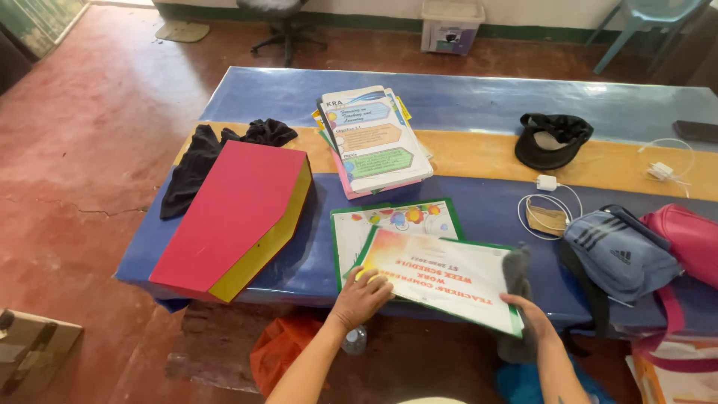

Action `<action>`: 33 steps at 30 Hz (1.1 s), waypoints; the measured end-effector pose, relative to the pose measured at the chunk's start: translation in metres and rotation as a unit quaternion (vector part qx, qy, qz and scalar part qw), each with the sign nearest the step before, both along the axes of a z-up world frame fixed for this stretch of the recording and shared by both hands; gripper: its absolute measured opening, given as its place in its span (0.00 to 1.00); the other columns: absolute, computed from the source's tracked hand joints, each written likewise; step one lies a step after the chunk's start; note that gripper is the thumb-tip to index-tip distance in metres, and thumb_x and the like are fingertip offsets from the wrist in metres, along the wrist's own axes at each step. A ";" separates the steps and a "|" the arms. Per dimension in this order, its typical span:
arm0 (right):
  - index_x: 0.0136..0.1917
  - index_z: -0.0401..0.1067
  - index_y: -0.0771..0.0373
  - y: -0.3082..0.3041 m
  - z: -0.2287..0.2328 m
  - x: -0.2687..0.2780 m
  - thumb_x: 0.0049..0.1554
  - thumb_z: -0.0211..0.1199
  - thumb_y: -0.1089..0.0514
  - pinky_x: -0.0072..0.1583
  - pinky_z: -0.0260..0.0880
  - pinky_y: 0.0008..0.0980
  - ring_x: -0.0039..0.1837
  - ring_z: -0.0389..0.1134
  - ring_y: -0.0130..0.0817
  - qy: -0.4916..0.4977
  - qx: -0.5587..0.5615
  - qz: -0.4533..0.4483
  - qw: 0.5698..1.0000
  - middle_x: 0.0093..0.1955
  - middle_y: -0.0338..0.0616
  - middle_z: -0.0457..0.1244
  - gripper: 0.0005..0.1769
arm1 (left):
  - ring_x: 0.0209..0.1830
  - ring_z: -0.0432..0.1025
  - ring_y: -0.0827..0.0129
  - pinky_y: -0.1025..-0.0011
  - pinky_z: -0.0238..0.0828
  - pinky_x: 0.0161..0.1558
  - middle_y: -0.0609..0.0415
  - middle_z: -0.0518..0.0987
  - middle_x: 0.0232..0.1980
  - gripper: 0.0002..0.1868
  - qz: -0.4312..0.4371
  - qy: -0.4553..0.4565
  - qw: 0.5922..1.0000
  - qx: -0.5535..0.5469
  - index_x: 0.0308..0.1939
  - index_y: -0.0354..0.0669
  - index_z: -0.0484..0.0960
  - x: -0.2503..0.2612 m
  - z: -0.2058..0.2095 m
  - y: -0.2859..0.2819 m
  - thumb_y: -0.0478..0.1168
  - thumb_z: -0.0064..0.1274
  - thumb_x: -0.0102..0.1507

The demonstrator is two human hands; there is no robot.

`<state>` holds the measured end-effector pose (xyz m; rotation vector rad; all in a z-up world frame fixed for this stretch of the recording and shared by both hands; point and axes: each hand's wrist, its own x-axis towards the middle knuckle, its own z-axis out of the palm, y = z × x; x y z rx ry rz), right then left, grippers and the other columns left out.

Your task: The person is cleaning the covers and interior of several folders using a cloth on a table.

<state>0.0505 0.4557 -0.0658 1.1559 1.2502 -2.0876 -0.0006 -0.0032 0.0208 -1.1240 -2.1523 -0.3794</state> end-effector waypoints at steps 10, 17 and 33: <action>0.66 0.71 0.62 -0.073 -0.020 0.065 0.59 0.62 0.52 0.65 0.71 0.45 0.60 0.70 0.43 0.127 -0.054 -0.307 0.942 0.61 0.54 0.67 0.24 | 0.66 0.71 0.62 0.66 0.65 0.67 0.45 0.74 0.68 0.61 0.165 -0.774 0.506 0.343 0.78 0.50 0.54 0.033 -0.048 0.184 0.72 0.61 0.49; 0.57 0.78 0.71 -0.028 0.067 0.098 0.59 0.68 0.49 0.57 0.62 0.37 0.54 0.63 0.35 0.001 0.177 -0.173 0.969 0.51 0.48 0.65 0.23 | 0.56 0.78 0.53 0.55 0.80 0.55 0.40 0.80 0.63 0.30 0.054 -0.803 0.406 0.433 0.67 0.41 0.68 -0.032 -0.112 0.141 0.32 0.53 0.60; 0.86 0.27 0.35 -0.223 0.110 -0.066 0.49 0.42 0.11 0.78 0.26 0.70 0.86 0.22 0.60 0.120 0.551 0.472 0.678 0.89 0.41 0.26 0.62 | 0.83 0.45 0.49 0.44 0.42 0.76 0.43 0.51 0.83 0.42 0.443 -0.246 0.861 -0.041 0.79 0.41 0.53 -0.042 -0.157 0.083 0.53 0.43 0.63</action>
